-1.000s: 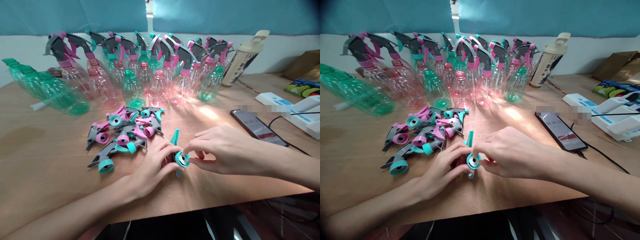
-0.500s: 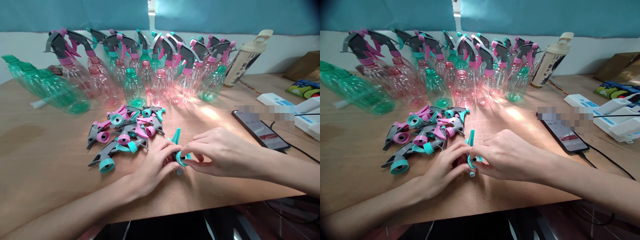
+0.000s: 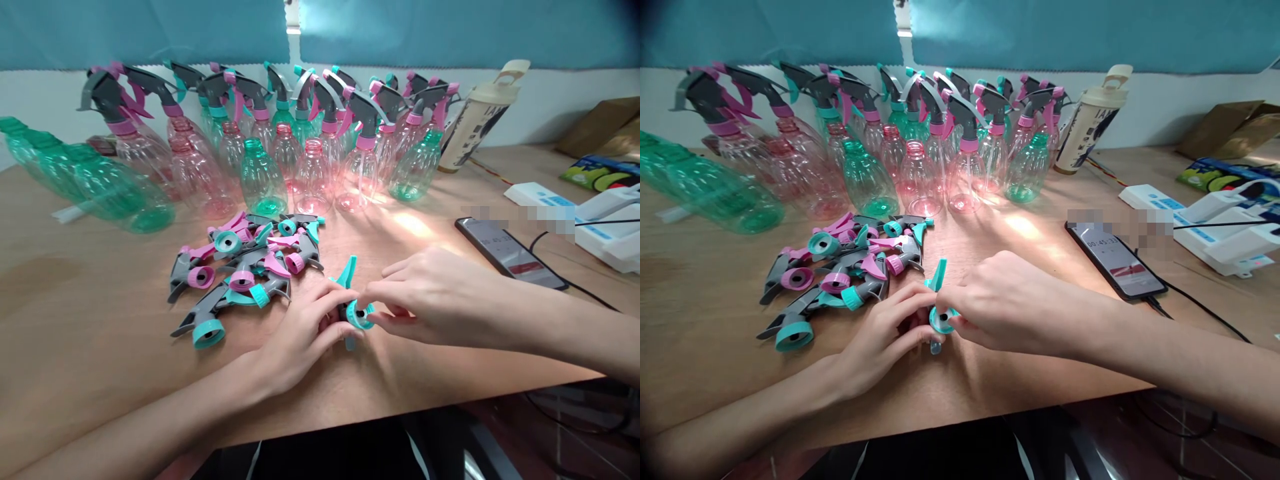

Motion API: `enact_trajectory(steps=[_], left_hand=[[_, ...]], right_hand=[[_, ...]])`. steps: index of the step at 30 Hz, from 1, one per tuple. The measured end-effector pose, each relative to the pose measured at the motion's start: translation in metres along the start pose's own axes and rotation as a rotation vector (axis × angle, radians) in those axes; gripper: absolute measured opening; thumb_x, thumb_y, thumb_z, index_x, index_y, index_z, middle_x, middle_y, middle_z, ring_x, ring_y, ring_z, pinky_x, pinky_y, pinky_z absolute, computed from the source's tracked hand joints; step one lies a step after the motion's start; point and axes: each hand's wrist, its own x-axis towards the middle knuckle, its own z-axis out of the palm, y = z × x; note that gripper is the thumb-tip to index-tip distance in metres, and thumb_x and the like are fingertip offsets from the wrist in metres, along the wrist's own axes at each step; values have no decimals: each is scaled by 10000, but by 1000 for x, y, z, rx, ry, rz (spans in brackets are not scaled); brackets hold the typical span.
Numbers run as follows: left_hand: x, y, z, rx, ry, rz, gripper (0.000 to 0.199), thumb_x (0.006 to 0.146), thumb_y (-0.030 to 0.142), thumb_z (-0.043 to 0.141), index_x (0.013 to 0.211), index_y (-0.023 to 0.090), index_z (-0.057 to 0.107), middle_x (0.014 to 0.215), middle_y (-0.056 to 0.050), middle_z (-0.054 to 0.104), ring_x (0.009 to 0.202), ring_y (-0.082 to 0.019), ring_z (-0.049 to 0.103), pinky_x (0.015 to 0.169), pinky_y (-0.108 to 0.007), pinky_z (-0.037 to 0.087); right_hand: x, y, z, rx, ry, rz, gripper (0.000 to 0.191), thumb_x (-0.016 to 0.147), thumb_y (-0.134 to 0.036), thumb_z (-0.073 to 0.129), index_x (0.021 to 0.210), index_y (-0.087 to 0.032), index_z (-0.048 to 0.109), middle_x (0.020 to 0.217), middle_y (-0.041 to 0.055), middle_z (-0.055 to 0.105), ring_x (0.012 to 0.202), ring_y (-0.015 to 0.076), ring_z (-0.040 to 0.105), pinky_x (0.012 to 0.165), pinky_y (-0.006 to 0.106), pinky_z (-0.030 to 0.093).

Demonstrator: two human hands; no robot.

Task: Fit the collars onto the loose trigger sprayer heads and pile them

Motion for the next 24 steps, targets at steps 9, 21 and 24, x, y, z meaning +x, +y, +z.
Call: enact_trajectory(steps=[9,21,24], left_hand=[[-2,-1,1,2,-21,25,311,862,125,602,1152,233,573,1013,-15,543,766,-117,526,686,-226,454],[-1,4,0,86,37,37,247,853,236,635,1099,226,611,909,-4,581,749,-129,530,686,-240,441],[-2,3,0,85,27,41,248,865,235,619,1112,231,606,918,-3,587,715,-118,524,660,-229,440]], right_hand=[[-7,-8,19,107,249,17,144,837,-245,565,912,-165,658,524,-41,583,436,102,495,451,257,242],[-20,-19,20,303,286,214,132,854,-201,573,876,-175,701,573,-22,645,481,91,575,494,212,353],[-22,-18,18,296,276,170,143,846,-161,576,921,-181,697,603,-19,659,507,94,585,511,213,350]])
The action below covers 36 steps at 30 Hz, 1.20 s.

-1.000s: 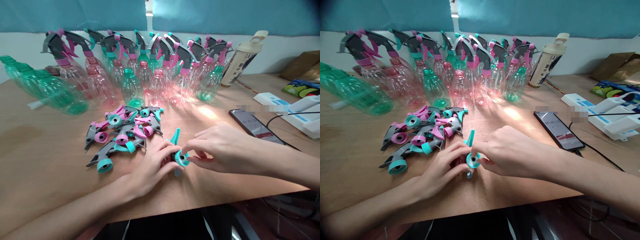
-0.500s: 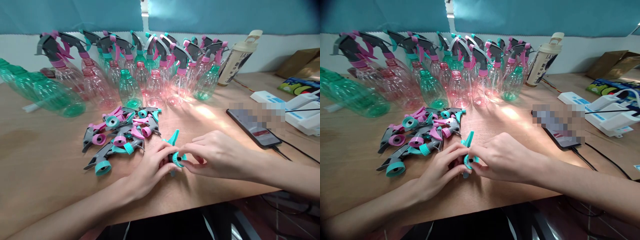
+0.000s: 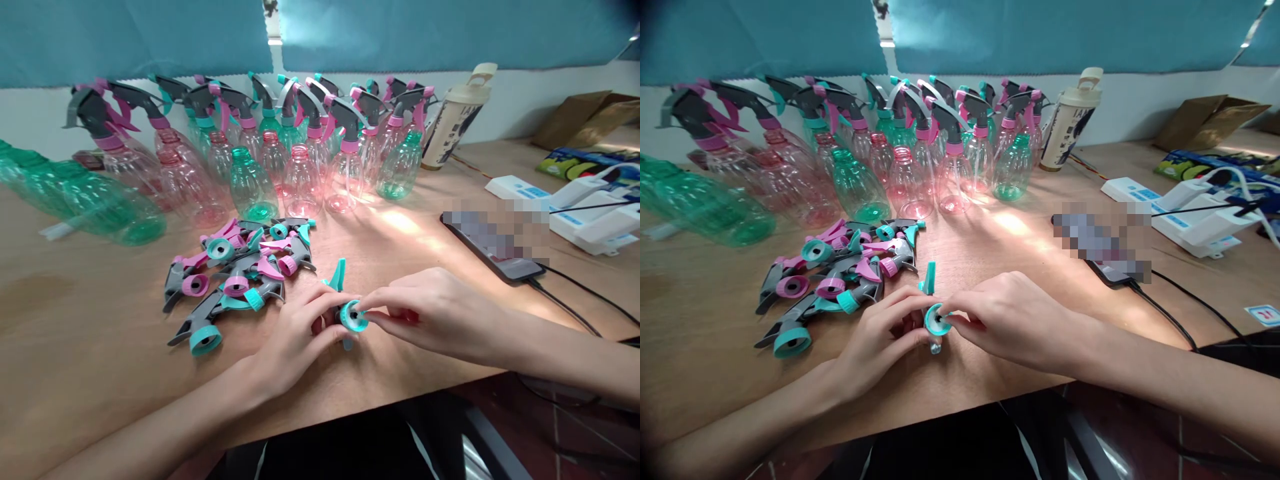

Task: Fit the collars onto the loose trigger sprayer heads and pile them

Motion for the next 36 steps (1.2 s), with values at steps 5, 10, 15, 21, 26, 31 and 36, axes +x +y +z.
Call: enact_trajectory(steps=[5,10,15,21,26,31,36], left_hand=[[-2,-4,0,2,2,13,283,873,214,607,1155,229,590,943,-11,585,708,-110,529,651,-221,448],[-4,-6,0,-2,23,24,326,888,196,581,1207,261,560,1010,-16,575,754,-114,550,637,-207,458],[-5,-5,1,-8,29,13,344,879,183,586,1214,258,557,1024,-30,582,708,-107,552,588,-200,466],[-5,-6,2,-12,47,7,381,883,208,585,1256,259,535,1044,-43,593,784,-135,580,628,-220,496],[-7,-6,4,-16,39,13,422,886,189,581,1290,283,501,1052,-27,602,745,-114,562,652,-221,493],[-8,-5,4,-13,39,31,409,887,161,573,1277,264,509,1065,-39,609,781,-128,572,659,-228,492],[-8,-3,4,-2,46,30,418,885,150,571,1285,251,506,1019,-36,619,745,-127,564,674,-243,492]], right_hand=[[3,-1,2,-41,22,-89,160,868,-155,532,933,-175,676,578,-30,624,475,89,534,486,226,307],[5,-2,10,-124,51,-64,183,880,-195,506,954,-144,665,531,-30,583,455,98,534,465,232,293],[6,-2,1,-76,49,14,160,880,-253,546,871,-156,673,542,-25,591,488,99,557,499,223,346],[-1,1,-11,47,18,13,128,881,-224,559,947,-183,661,642,-18,654,548,85,575,526,197,381],[-6,2,-3,21,-16,-56,162,891,-260,565,1013,-181,637,690,-14,665,537,94,562,544,219,385],[-5,-1,2,-5,-41,-73,193,896,-311,560,1020,-179,625,665,-21,638,516,93,544,523,216,368],[-5,-1,9,-7,-46,-66,243,924,-321,511,1078,-153,597,620,-28,605,490,90,533,507,208,375]])
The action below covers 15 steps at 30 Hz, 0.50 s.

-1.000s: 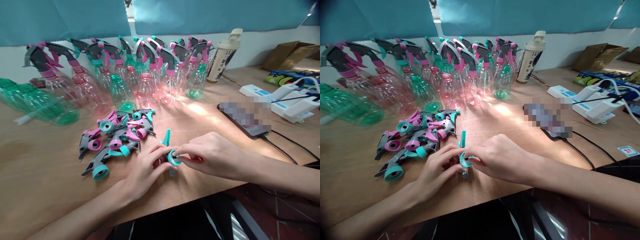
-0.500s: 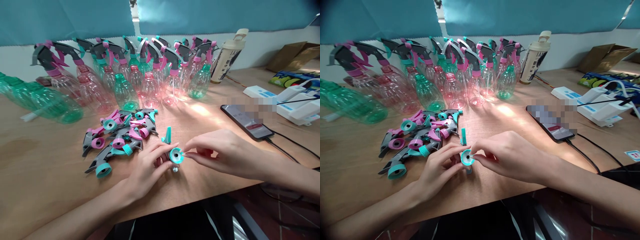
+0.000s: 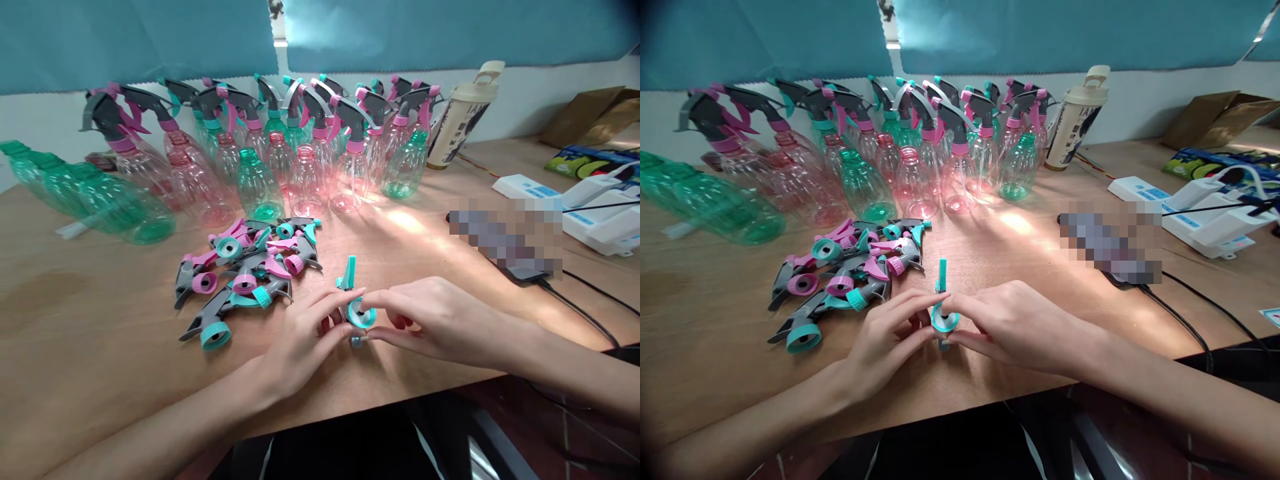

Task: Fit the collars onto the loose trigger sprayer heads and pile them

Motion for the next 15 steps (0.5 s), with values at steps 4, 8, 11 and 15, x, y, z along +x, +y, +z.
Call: enact_trajectory(steps=[4,8,11,15], left_hand=[[-1,1,0,-36,27,-23,419,886,140,556,1286,254,507,1017,-32,615,734,-125,555,672,-240,493],[-1,0,0,-95,74,-85,425,875,111,548,1276,249,519,947,-18,593,691,-107,541,624,-216,485],[-1,0,0,-121,112,-131,382,863,143,579,1233,235,556,856,-4,567,651,-101,531,569,-200,462],[0,2,1,-104,131,-154,372,835,219,644,1200,219,574,792,4,568,627,-107,515,540,-201,435]], right_hand=[[1,3,9,14,37,-25,233,941,-314,480,1071,-152,584,632,-23,612,482,89,526,490,211,360],[3,5,18,-24,90,-46,220,948,-266,459,1083,-137,575,642,-8,621,501,101,542,496,223,352],[3,3,21,-59,100,-40,218,940,-239,468,1093,-124,572,640,-2,623,512,115,555,495,235,354],[3,-1,20,2,111,-4,224,916,-258,522,1101,-143,577,645,-11,629,513,108,560,494,222,384]])
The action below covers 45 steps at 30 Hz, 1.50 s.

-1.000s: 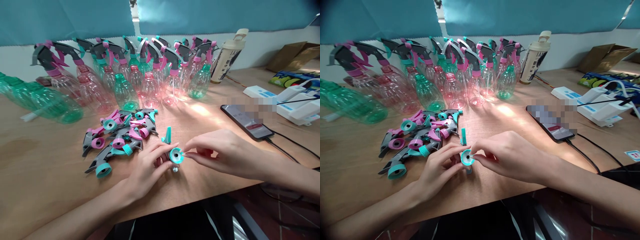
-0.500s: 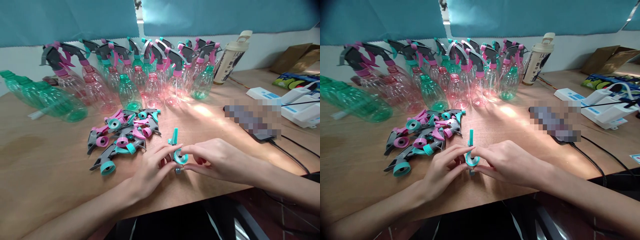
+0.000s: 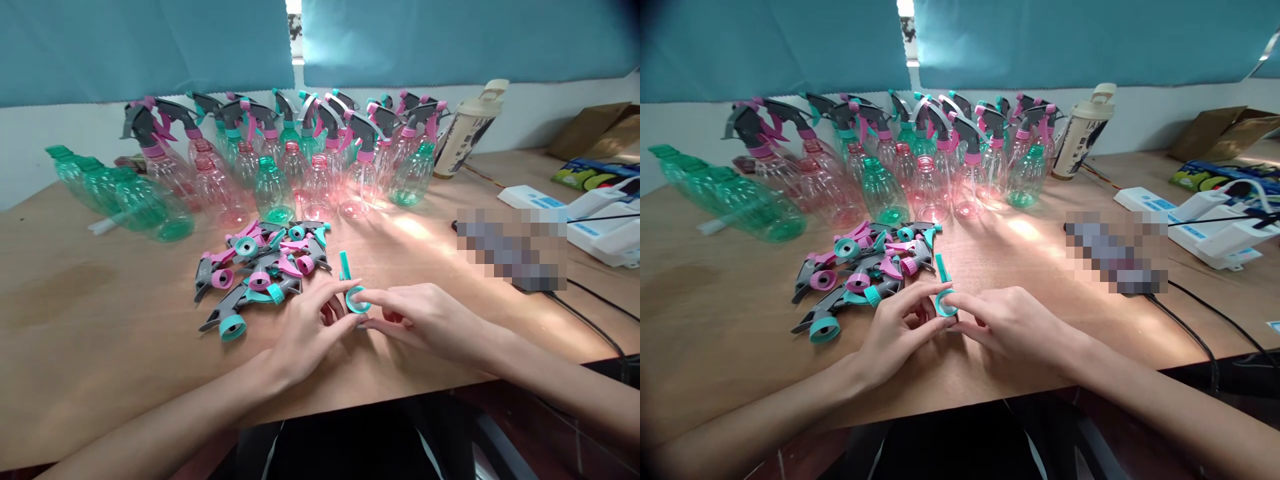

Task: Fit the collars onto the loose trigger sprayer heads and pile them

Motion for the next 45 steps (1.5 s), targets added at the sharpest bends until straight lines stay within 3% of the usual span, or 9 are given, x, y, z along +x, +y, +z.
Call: enact_trajectory(steps=[6,11,15,21,28,31,36,41,45], left_hand=[[0,5,-1,-3,30,33,362,829,341,656,1167,235,579,885,-14,575,694,-121,548,592,-218,460],[0,5,-1,-8,33,-4,331,820,308,667,1131,239,577,875,2,588,676,-112,558,577,-207,456],[1,4,-2,-58,65,-51,326,827,248,650,1130,212,538,846,14,618,663,-106,580,574,-198,460],[3,4,-3,-43,75,-116,332,843,268,619,1149,197,509,991,-28,649,656,-110,593,574,-216,478],[-2,2,-2,108,58,-26,306,889,197,543,1184,264,503,1102,-1,608,610,-83,537,601,-226,489],[-2,2,-1,113,52,22,298,885,153,539,1163,254,517,1226,-10,547,753,-97,573,647,-214,503],[1,6,-2,90,82,38,234,879,105,529,1088,207,558,1201,-39,543,1076,-154,534,719,-192,513],[-2,6,-1,104,71,19,214,885,125,530,1082,204,553,1158,-38,525,790,-97,577,665,-211,513],[-5,4,1,109,16,16,187,891,125,517,1059,200,551,1021,-17,545,684,-76,561,635,-212,490]], right_hand=[[4,0,-1,86,186,29,334,849,-319,619,1136,-175,528,803,23,668,630,120,609,592,236,485],[15,1,3,22,99,91,456,767,-350,679,1131,-164,475,1015,104,600,815,198,610,622,297,516],[29,9,14,78,85,58,409,753,-221,663,1113,-185,471,1032,87,579,883,208,598,684,310,517],[44,37,41,160,284,-68,190,806,-228,638,970,-197,547,883,48,594,783,169,600,674,285,501],[41,53,41,175,315,20,74,818,-246,641,854,-183,631,843,43,589,744,154,600,673,276,494],[39,53,40,173,284,38,65,821,-245,640,826,-180,639,817,31,577,707,138,585,650,265,488],[37,53,38,140,307,41,84,845,-263,624,830,-180,635,789,22,576,666,119,574,616,250,480],[35,66,24,-3,408,85,96,831,-282,646,826,-187,634,790,28,594,677,137,579,621,266,471],[31,84,7,-247,418,266,79,859,-250,596,862,-189,646,846,47,606,709,166,578,621,293,448]])
